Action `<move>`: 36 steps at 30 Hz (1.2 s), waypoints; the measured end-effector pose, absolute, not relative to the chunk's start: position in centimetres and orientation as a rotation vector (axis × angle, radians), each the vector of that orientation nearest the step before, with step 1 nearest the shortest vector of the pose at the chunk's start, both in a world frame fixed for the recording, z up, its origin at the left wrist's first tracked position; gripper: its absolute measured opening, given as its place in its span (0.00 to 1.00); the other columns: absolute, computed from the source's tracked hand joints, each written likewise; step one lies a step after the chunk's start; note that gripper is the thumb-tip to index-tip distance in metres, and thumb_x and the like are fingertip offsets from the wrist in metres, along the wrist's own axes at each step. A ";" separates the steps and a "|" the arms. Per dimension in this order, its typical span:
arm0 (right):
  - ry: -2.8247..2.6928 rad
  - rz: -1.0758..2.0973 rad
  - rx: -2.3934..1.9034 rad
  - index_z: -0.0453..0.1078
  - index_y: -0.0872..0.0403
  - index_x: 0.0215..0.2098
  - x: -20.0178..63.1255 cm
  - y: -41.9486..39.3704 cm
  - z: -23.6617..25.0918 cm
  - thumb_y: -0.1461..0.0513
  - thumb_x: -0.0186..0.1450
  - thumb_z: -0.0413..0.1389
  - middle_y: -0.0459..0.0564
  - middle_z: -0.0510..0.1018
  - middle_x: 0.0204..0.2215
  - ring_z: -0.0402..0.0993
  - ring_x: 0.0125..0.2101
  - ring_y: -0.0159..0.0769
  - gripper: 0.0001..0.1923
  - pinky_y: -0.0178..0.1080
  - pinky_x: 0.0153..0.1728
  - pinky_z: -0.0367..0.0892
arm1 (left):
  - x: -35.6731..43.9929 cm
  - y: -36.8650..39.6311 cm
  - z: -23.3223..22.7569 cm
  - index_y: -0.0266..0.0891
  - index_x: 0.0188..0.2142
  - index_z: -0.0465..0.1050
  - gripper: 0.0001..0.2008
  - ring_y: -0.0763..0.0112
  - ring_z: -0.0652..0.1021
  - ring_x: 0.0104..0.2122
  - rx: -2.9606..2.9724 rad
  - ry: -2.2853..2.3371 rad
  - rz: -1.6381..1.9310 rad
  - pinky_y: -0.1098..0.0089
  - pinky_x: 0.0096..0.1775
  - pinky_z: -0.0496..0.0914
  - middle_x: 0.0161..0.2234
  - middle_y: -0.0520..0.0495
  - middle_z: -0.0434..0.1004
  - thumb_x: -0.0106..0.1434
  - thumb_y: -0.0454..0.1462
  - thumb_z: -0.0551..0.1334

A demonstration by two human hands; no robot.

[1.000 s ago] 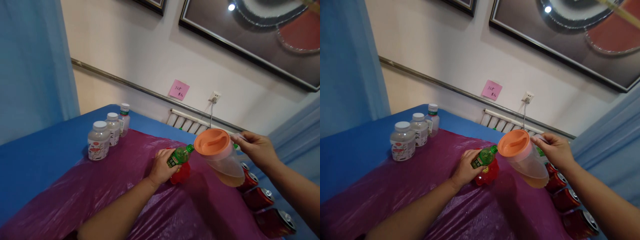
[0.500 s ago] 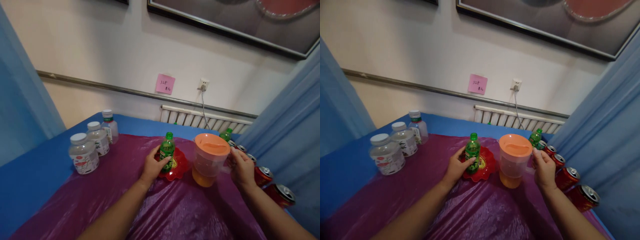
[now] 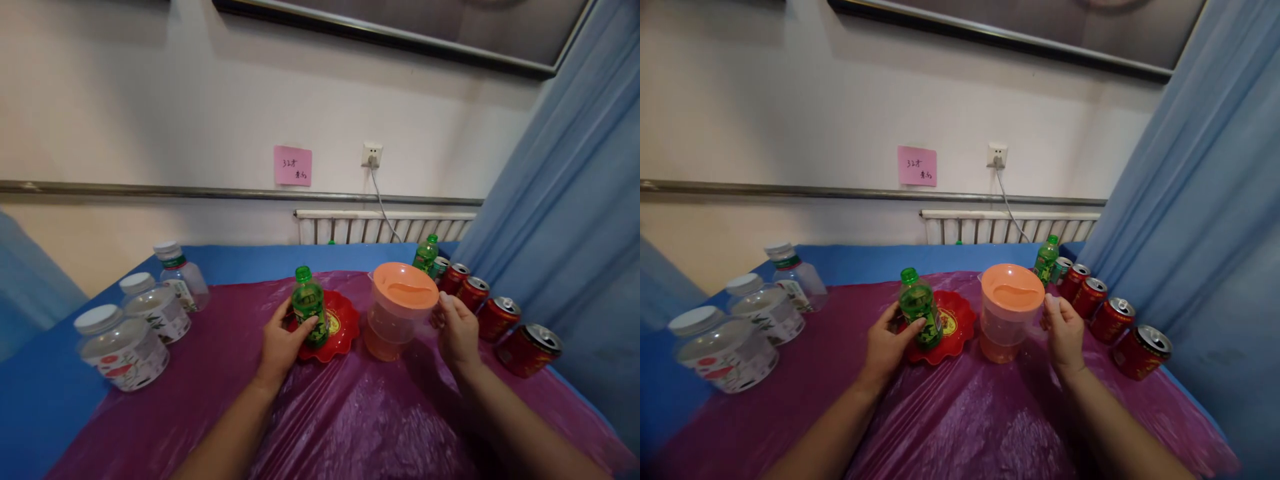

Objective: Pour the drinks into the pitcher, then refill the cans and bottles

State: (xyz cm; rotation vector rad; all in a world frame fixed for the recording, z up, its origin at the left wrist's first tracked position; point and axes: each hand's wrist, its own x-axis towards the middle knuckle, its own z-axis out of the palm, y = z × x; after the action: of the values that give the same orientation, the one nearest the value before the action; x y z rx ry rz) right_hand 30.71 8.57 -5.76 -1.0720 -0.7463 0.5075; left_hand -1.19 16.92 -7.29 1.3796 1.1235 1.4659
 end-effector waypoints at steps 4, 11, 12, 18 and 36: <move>-0.764 0.526 -1.102 0.65 0.52 0.25 31.1 8.0 -6.1 0.45 0.62 0.64 0.38 0.62 0.19 0.55 0.21 0.27 0.23 0.33 0.23 0.56 | -1.0 16.8 -6.7 0.35 0.55 0.72 0.38 0.54 0.80 0.51 1.317 1.100 1.530 0.51 0.58 0.71 0.52 0.37 0.80 0.46 0.45 0.77; -0.759 0.483 -1.173 0.73 0.54 0.34 31.0 7.1 -6.9 0.43 0.65 0.60 0.44 0.74 0.27 0.68 0.28 0.33 0.22 0.37 0.33 0.66 | -0.8 16.1 -5.6 0.36 0.50 0.73 0.32 0.58 0.81 0.46 1.277 1.051 1.586 0.56 0.54 0.74 0.47 0.41 0.82 0.48 0.46 0.76; -0.753 0.463 -1.181 0.73 0.54 0.34 30.9 7.0 -7.0 0.43 0.65 0.59 0.44 0.74 0.27 0.70 0.29 0.34 0.22 0.38 0.36 0.67 | -0.7 16.0 -5.4 0.36 0.50 0.73 0.31 0.58 0.81 0.46 1.278 1.043 1.590 0.56 0.54 0.74 0.47 0.41 0.82 0.49 0.45 0.76; -0.635 0.115 -1.147 0.70 0.51 0.49 29.5 4.8 -6.4 0.52 0.65 0.63 0.48 0.75 0.47 0.73 0.47 0.38 0.18 0.43 0.51 0.66 | -0.7 15.4 -4.9 0.36 0.49 0.75 0.30 0.57 0.82 0.47 1.280 0.999 1.584 0.58 0.53 0.75 0.47 0.40 0.82 0.50 0.46 0.76; -1.405 0.719 -1.269 0.59 0.49 0.66 16.5 2.8 -6.2 0.63 0.57 0.66 0.55 0.74 0.61 0.71 0.59 0.48 0.41 0.54 0.60 0.66 | -0.7 13.0 -4.3 0.42 0.57 0.73 0.42 0.46 0.78 0.56 1.569 0.639 1.027 0.54 0.57 0.74 0.57 0.37 0.79 0.43 0.45 0.81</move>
State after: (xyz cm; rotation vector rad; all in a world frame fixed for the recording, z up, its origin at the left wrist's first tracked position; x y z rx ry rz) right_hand 16.48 2.78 -6.20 -1.2690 -1.4047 0.7189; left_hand -0.74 13.03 -4.29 1.5692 0.6391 1.0273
